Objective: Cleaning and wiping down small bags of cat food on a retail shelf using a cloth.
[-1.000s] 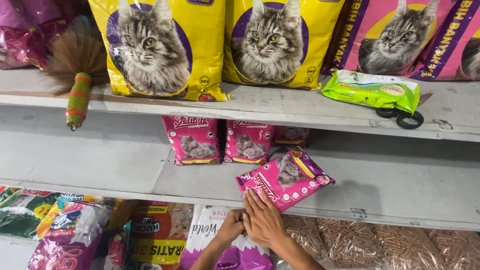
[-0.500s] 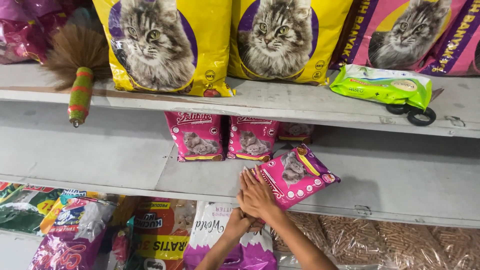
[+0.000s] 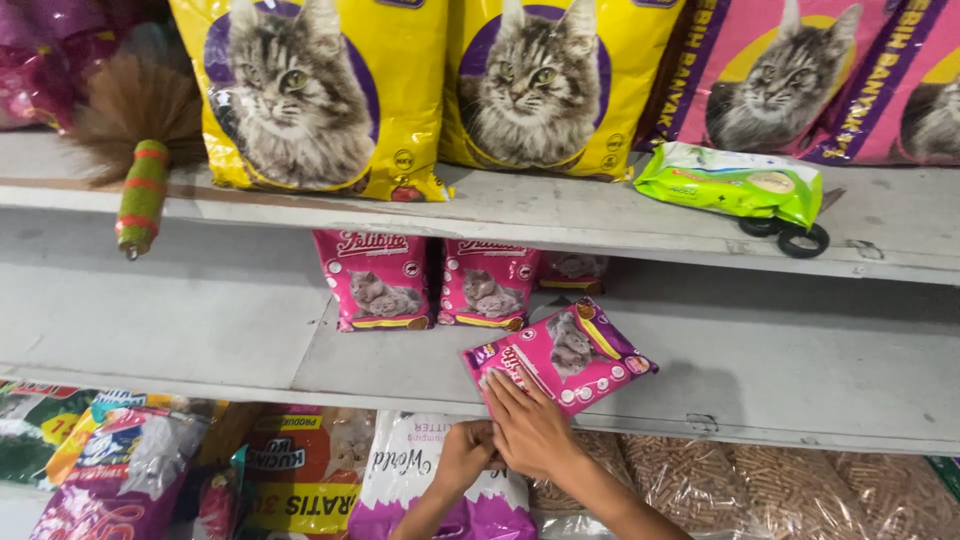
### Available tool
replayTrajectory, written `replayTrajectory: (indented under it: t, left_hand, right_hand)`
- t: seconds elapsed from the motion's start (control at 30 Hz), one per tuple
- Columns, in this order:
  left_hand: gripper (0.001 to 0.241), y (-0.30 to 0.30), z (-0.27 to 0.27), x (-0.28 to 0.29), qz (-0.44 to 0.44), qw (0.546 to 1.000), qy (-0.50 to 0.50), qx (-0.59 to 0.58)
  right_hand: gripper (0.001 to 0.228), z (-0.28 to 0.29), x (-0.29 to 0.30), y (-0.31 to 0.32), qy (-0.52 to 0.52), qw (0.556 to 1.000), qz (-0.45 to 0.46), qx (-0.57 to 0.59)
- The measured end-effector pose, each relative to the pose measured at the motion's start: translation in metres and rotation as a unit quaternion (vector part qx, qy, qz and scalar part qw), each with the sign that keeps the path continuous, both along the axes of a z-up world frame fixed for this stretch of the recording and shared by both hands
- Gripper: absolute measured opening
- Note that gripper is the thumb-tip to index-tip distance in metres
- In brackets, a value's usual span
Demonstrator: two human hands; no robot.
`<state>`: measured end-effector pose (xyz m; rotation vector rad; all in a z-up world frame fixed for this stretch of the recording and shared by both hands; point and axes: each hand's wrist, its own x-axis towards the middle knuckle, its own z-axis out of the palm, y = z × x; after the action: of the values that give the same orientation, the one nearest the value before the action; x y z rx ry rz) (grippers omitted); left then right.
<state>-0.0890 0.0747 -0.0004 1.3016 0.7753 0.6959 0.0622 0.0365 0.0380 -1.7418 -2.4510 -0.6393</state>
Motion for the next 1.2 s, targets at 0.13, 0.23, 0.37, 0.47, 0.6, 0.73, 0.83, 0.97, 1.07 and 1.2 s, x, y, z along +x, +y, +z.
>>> replayTrajectory:
  t: [0.13,0.23,0.37,0.47,0.6,0.73,0.83,0.97,1.07,1.2]
  left_hand:
    - [0.018,-0.003,-0.004,0.007,0.033,0.996,-0.019,-0.085]
    - [0.017,-0.001,-0.013,0.011,0.06,0.991,-0.026,-0.117]
    - [0.021,-0.005,0.003,0.006,0.051,0.992,0.011,-0.112]
    - [0.022,-0.006,0.009,0.005,0.039,0.995,0.035,-0.081]
    - [0.015,-0.003,0.009,0.005,0.015,0.997,0.068,-0.017]
    - [0.019,0.023,0.013,0.003,-0.047,0.989,0.133,0.041]
    - [0.021,0.054,0.014,0.004,-0.004,0.881,0.332,0.338]
    - [0.037,0.082,0.025,0.025,0.154,0.919,0.237,0.276]
    - [0.045,0.089,0.029,0.045,0.19,0.922,0.248,0.227]
    - [0.055,0.078,0.057,0.051,0.237,0.936,0.212,0.149]
  right_hand:
    - [0.068,0.038,0.012,0.029,0.022,0.997,-0.046,-0.05]
    - [0.068,0.064,0.032,0.035,0.044,0.975,-0.136,-0.167]
    - [0.068,0.061,0.057,0.045,0.104,0.965,-0.175,-0.163]
    - [0.068,0.073,0.074,0.04,0.103,0.962,-0.206,-0.143]
    - [0.064,0.074,0.103,0.048,0.15,0.935,-0.268,-0.18]
    - [0.059,0.044,0.134,0.064,0.16,0.947,-0.261,-0.099]
    - [0.056,0.045,0.116,0.05,0.199,0.942,-0.27,-0.023]
    - [0.052,0.041,0.078,0.021,0.213,0.969,-0.126,0.01]
    - [0.05,0.045,0.079,0.006,0.193,0.976,-0.096,0.013]
    - [0.044,0.056,0.108,0.002,0.152,0.971,-0.17,0.068]
